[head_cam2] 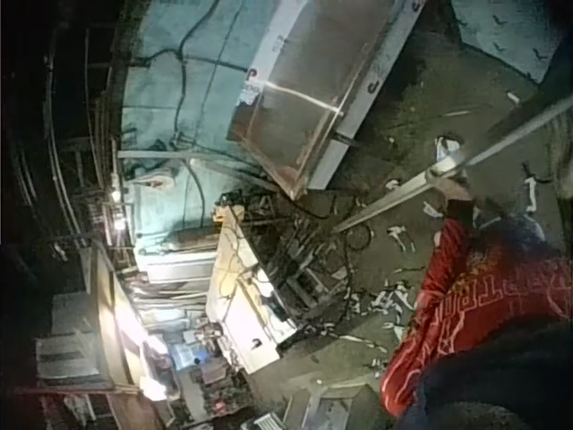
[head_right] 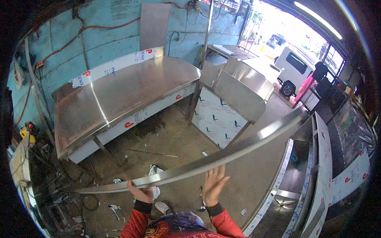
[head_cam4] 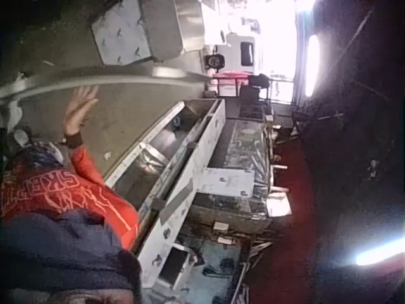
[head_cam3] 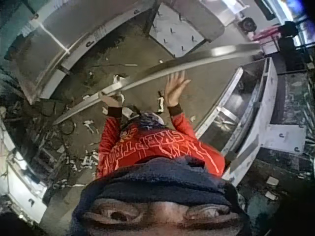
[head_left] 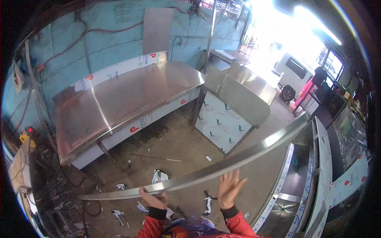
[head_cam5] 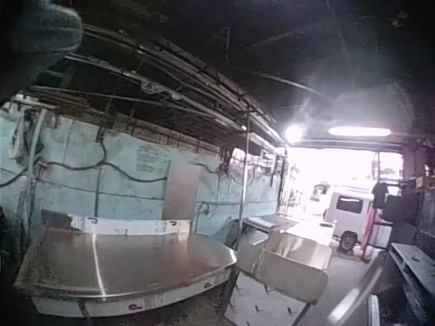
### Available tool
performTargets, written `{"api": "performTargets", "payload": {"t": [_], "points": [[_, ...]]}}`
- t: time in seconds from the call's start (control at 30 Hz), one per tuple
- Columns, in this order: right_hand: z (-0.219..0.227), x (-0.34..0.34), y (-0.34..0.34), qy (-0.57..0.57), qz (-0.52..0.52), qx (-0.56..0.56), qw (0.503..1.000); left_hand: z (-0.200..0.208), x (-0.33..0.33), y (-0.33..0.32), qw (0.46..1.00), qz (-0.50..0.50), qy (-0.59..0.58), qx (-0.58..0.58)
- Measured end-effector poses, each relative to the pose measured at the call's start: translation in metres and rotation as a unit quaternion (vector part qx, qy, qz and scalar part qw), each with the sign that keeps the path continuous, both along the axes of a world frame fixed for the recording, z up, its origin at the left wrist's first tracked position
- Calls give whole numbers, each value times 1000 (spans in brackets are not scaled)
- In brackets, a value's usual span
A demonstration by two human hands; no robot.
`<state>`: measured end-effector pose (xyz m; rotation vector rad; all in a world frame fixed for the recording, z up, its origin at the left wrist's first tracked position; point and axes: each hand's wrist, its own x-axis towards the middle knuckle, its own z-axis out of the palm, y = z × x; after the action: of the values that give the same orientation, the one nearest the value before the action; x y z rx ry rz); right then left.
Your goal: The person welds the edges of a metal tray using a welding torch and a filler rod. Afterward, the person turns the metal tray on the workbench and picks up a long metal frame.
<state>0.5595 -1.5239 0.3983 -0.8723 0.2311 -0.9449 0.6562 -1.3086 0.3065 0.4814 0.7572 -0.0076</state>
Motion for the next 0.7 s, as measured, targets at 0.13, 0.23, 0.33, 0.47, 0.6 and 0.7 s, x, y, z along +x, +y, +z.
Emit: {"api": "performTargets", "payload": {"t": [0.13, 0.23, 0.33, 0.47, 0.6, 0.7], "points": [[56, 33, -16, -74, -58, -54, 994, 39, -18, -30, 980, -76, -94, -158], [84, 32, -21, 61, -130, -107, 984, 50, -41, -46, 883, -186, -266, 339], [100, 32, -27, 20, -132, -132, 982, 71, -57, -35, 889, -169, -294, 308], [110, 74, -13, -38, -151, -265, 952, 124, -47, 1, 948, -166, -232, -140], [124, 119, 46, -74, -24, -249, 965, 165, -59, 104, 871, -353, -326, 106], [149, 138, 105, -131, 45, -289, 947, 216, -80, 151, 684, -67, -401, 605]]}}
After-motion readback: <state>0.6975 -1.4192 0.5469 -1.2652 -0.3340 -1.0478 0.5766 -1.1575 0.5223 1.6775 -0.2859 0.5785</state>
